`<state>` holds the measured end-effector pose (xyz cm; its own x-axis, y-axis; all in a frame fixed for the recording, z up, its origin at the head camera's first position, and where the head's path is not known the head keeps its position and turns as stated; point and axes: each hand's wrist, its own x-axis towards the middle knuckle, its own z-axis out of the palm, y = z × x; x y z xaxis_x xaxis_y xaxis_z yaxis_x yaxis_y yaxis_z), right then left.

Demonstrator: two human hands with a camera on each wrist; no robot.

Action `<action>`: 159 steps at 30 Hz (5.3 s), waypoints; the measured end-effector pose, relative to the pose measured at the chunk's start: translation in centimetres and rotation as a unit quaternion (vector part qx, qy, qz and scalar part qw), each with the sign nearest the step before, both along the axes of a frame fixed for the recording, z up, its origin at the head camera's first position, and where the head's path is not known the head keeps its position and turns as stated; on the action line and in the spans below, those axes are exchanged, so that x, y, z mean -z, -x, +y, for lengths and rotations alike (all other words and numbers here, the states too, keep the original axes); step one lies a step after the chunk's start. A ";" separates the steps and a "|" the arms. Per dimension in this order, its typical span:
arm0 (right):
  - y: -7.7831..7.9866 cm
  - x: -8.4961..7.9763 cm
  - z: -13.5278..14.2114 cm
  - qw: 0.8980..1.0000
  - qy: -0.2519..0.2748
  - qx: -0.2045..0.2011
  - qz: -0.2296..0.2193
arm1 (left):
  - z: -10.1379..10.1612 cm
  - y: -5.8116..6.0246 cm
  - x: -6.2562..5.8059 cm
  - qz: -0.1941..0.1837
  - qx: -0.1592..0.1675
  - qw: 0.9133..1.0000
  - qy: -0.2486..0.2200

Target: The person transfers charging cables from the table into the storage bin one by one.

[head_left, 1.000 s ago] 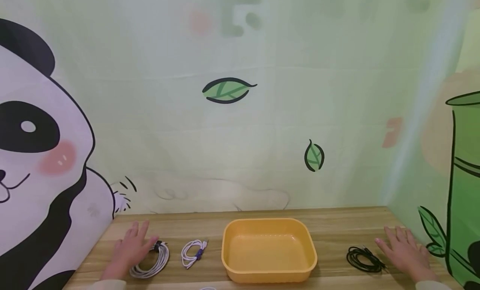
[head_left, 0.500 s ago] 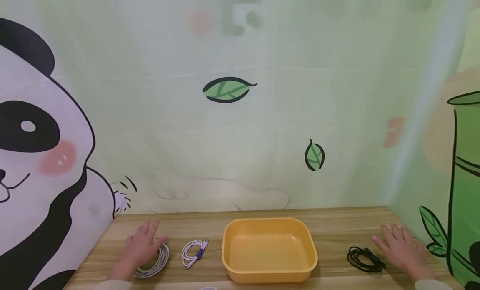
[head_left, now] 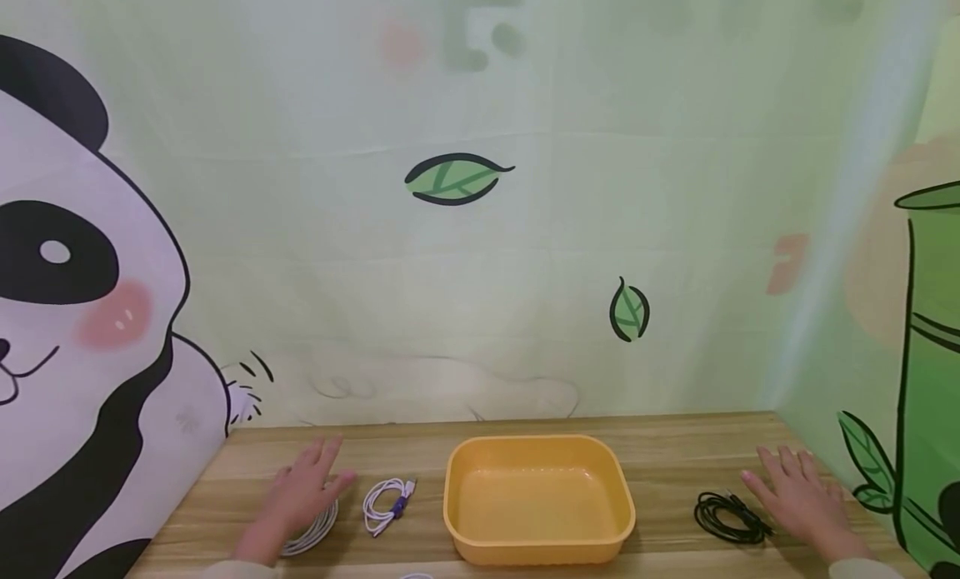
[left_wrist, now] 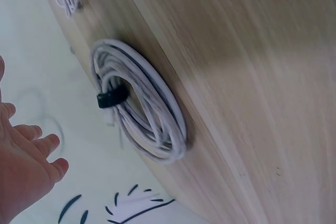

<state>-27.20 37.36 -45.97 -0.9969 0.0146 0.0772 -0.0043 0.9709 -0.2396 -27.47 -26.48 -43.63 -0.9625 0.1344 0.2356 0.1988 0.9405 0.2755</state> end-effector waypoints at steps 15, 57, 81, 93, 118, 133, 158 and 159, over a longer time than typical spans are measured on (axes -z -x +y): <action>0.1 0.2 0.0 1.000 0.007 -0.008 0.008 | 2.3 0.3 0.8 0.033 0.038 0.999 -0.006; 0.0 0.2 -0.7 1.000 0.009 -0.020 0.003 | 7.2 -0.1 0.3 -0.051 0.104 0.987 -0.113; -0.3 0.0 -1.6 0.998 -0.021 -0.047 0.030 | 8.7 0.0 0.9 -0.095 0.155 0.958 -0.220; -0.2 0.2 -1.7 0.998 -0.016 -0.056 0.020 | 9.5 0.3 2.0 -0.085 0.151 0.955 -0.241; -0.8 -0.3 -2.4 0.995 0.016 -0.086 0.036 | 11.1 0.1 2.0 -0.091 0.137 0.945 -0.283; -0.8 -0.9 -2.3 0.989 0.094 -0.110 -0.012 | 11.7 0.1 2.3 -0.120 0.131 0.921 -0.346; -0.2 0.0 -2.2 0.989 0.127 -0.063 -0.047 | 12.5 0.4 2.7 -0.136 0.128 0.900 -0.394; -0.2 0.1 -2.2 0.989 0.129 -0.062 -0.048 | 12.5 0.3 2.7 -0.136 0.128 0.899 -0.396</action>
